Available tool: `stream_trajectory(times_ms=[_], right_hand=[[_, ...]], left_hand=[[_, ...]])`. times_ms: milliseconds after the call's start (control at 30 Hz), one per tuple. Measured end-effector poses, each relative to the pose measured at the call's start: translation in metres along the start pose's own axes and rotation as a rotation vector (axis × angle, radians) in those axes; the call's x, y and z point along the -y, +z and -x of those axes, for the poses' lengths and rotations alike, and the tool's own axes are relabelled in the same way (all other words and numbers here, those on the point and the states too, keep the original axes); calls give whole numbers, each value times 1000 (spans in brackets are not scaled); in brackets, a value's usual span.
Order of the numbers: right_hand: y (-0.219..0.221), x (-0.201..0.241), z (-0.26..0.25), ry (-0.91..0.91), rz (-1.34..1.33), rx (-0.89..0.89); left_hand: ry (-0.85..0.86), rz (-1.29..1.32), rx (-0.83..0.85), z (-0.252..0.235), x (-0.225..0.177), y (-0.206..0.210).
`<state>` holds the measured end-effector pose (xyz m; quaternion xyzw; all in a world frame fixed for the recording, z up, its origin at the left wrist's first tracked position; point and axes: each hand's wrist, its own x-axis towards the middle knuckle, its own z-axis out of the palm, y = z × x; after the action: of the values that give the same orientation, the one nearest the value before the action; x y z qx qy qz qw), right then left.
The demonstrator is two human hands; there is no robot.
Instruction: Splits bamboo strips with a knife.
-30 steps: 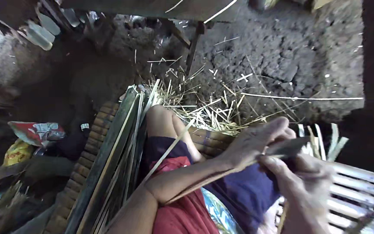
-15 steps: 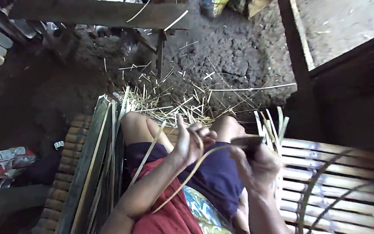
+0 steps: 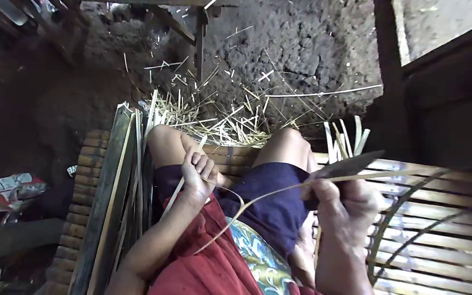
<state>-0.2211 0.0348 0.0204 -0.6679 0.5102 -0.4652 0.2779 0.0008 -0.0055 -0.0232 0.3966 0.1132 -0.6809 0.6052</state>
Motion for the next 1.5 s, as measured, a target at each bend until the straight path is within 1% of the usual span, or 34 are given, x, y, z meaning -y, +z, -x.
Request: stream_trajectory(times_ms=[33, 67, 133, 167, 200, 233, 267, 333, 367, 433, 500, 533, 567, 600, 633, 667, 700, 733, 767, 800, 900, 1000, 1033, 1067, 1100, 1133, 1200, 1233, 1267, 1300, 1400, 1433, 1500], right_hand=[[2, -3, -4, -10, 58, -6], [6, -7, -8, -25, 126, -10], [9, -14, -19, -9, 212, -13], [8, -15, -22, 33, 211, 10], [8, -14, -23, 73, 166, 45], [12, -11, -20, 99, 79, 99], [17, -6, -15, 112, -22, 197], [30, -1, -3, 72, -152, 375], [32, -1, 2, 40, -168, 419], [23, 1, 13, 42, -209, 406], [3, 6, 17, 79, -300, 366], [-2, 9, 15, 79, -330, 350], [-3, 9, 12, 77, -292, 329], [1, 6, 9, 82, -192, 287], [6, 1, 4, 75, -67, 227], [10, -7, -3, 68, 24, 158], [12, -14, -10, 76, 54, 88], [11, -18, -16, 95, 33, 56], [10, -19, -21, 95, -6, 71], [13, -16, -23, 70, -24, 109], [31, -11, -11, -69, -43, 229], [11, -2, 0, -87, -195, 325], [4, 2, 2, -88, -244, 339], [1, 3, 2, -84, -255, 331], [2, 0, 3, -57, -218, 296], [6, -6, 1, -13, -149, 238], [13, -16, -10, 76, -58, 110], [13, -17, -16, 114, -76, 77], [14, -16, -20, 141, -109, 90], [16, -13, -20, 142, -139, 137], [35, -6, -6, 74, -199, 362], [36, -5, -3, 66, -206, 389], [22, 0, 3, 99, -261, 349]], left_hand=[[-28, -31, 16, -1, 4, 0], [-71, -88, 95, 3, 10, 2], [-202, -169, 316, 17, 22, 10], [-264, -168, 371, 25, 26, 16], [-305, -152, 380, 32, 28, 22], [-311, -131, 352, 37, 28, 27], [-300, -96, 296, 39, 28, 31], [-260, -31, 158, 38, 29, 37], [-249, -31, 110, 35, 28, 36], [-203, -36, 74, 24, 22, 22], [-151, 48, 32, 4, 12, 4], [-123, 107, -3, -3, 10, 2], [-106, 126, -13, -5, 11, 4], [-114, 90, 30, -2, 16, 9], [-140, 16, 163, 2, 25, 10], [-178, -75, 329, 7, 33, 10], [-213, -166, 477, 13, 39, 11], [-221, -259, 555, 19, 42, 13], [-232, -315, 601, 25, 41, 17], [-240, -325, 600, 27, 39, 21], [-197, -176, 397, 23, 38, 32], [-59, -58, 155, -5, 27, 25], [-17, -23, 51, -14, 21, 23], [10, -1, -4, -21, 17, 23], [7, -21, 25, -21, 18, 22], [-33, -87, 152, -16, 21, 18], [-195, -201, 488, 0, 29, 15], [-256, -236, 593, 8, 31, 16], [-269, -275, 641, 17, 30, 18], [-255, -276, 610, 26, 30, 21], [-177, -128, 365, 36, 35, 27], [-146, -79, 304, 32, 35, 25], [-32, -44, 122, 19, 24, 20]])
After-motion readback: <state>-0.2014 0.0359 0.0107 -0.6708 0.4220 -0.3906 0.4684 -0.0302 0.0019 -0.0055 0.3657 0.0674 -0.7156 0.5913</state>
